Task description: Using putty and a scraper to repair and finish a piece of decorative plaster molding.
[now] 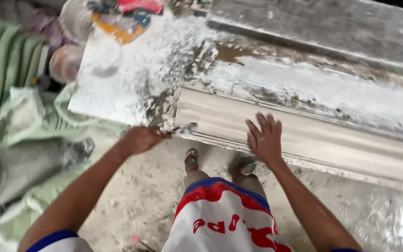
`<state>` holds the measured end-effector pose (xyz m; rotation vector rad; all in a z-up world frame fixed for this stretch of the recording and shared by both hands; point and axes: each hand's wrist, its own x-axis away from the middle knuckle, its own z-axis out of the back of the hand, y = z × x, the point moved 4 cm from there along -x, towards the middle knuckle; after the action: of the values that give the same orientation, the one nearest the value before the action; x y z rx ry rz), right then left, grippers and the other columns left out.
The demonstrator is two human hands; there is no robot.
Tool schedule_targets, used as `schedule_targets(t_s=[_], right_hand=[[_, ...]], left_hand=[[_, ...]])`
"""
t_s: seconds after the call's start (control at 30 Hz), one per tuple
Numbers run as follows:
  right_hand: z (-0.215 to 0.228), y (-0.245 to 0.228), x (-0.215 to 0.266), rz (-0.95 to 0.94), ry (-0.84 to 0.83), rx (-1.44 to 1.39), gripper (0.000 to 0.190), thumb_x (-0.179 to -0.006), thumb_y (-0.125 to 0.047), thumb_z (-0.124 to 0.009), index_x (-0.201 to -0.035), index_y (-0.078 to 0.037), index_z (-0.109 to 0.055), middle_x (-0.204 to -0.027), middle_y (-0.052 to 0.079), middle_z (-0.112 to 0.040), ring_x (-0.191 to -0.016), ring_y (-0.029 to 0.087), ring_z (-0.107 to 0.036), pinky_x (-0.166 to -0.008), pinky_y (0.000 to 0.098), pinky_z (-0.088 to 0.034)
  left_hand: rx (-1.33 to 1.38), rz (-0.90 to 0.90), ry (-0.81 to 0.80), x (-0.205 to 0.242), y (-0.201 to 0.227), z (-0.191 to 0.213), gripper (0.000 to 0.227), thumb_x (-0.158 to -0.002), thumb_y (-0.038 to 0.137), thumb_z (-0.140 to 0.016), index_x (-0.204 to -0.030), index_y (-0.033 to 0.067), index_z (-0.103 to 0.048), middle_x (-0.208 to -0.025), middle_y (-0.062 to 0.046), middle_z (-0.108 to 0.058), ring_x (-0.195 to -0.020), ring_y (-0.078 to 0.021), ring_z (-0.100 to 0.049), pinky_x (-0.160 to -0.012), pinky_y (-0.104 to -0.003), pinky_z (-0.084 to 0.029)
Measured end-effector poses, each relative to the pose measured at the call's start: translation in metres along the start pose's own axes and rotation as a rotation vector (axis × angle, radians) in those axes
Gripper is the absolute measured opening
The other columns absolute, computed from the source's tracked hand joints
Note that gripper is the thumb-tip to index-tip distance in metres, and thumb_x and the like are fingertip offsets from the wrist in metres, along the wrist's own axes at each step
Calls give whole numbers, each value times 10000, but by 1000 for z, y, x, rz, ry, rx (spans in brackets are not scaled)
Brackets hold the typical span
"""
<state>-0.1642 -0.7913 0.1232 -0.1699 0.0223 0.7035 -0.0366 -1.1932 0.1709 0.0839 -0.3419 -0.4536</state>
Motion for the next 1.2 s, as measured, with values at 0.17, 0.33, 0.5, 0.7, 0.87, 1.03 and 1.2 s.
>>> schedule_targets(t_s=[0.17, 0.33, 0.5, 0.7, 0.87, 1.03, 1.2], right_hand=[[-19, 14, 85, -825, 138, -154, 891, -1024, -592, -481, -1685, -74, -181, -1693, 348, -10, -1564, 513, 16, -1189, 702, -29], [-49, 43, 128, -979, 199, -322, 1187, -956, -752, -501, -1622, 99, -11, -1690, 347, 49, -1575, 511, 56, -1258, 632, -55], [-48, 46, 140, -1030, 34, -253, 1229, -893, -773, -555, -1601, 119, -91, -1701, 308, 5, -1558, 521, 34, -1249, 590, -83], [-49, 45, 140, -955, 162, -210, 1177, -917, -769, -547, -1606, 118, -193, -1694, 330, -92, -1561, 513, -82, -1253, 608, -140], [-30, 42, 136, -989, 90, -217, 1113, -919, -741, -519, -1607, 85, -227, -1688, 285, -135, -1558, 496, -110, -1223, 615, -147], [-50, 51, 142, -962, 193, -221, 1072, -950, -702, -555, -1594, 100, -255, -1681, 324, -164, -1545, 516, -147, -1236, 600, -169], [-57, 45, 144, -915, 265, -162, 1043, -979, -668, -595, -1581, 125, -284, -1665, 351, -215, -1524, 521, -216, -1244, 588, -222]], left_hand=[[197, -54, 162, -39, 56, -49, 408, -1048, 302, -498, -1444, 384, -557, -948, -124, -704, -530, -219, -633, -429, -350, -546], [167, -41, 62, -22, 12, -15, 402, -1058, 289, -471, -1442, 319, -586, -884, -150, -709, -458, -199, -575, -378, -328, -478], [107, -162, 228, -10, -7, -19, 432, -959, 277, -534, -1379, 331, -621, -822, -145, -685, -426, -217, -562, -343, -370, -492], [118, -115, 53, -50, 47, -37, 408, -1078, 282, -492, -1479, 312, -557, -698, -141, -654, -460, -246, -616, -356, -392, -508], [133, -137, 78, -24, 20, -3, 352, -1096, 260, -486, -1429, 288, -594, -756, -174, -625, -433, -245, -603, -299, -347, -516], [99, -88, -30, -51, 47, -10, 413, -1041, 250, -505, -1444, 284, -591, -693, -156, -655, -454, -261, -618, -356, -417, -522], [175, -154, 230, -61, 56, -23, 323, -1016, 313, -582, -1319, 281, -690, -737, -149, -681, -543, -298, -646, -428, -456, -525]])
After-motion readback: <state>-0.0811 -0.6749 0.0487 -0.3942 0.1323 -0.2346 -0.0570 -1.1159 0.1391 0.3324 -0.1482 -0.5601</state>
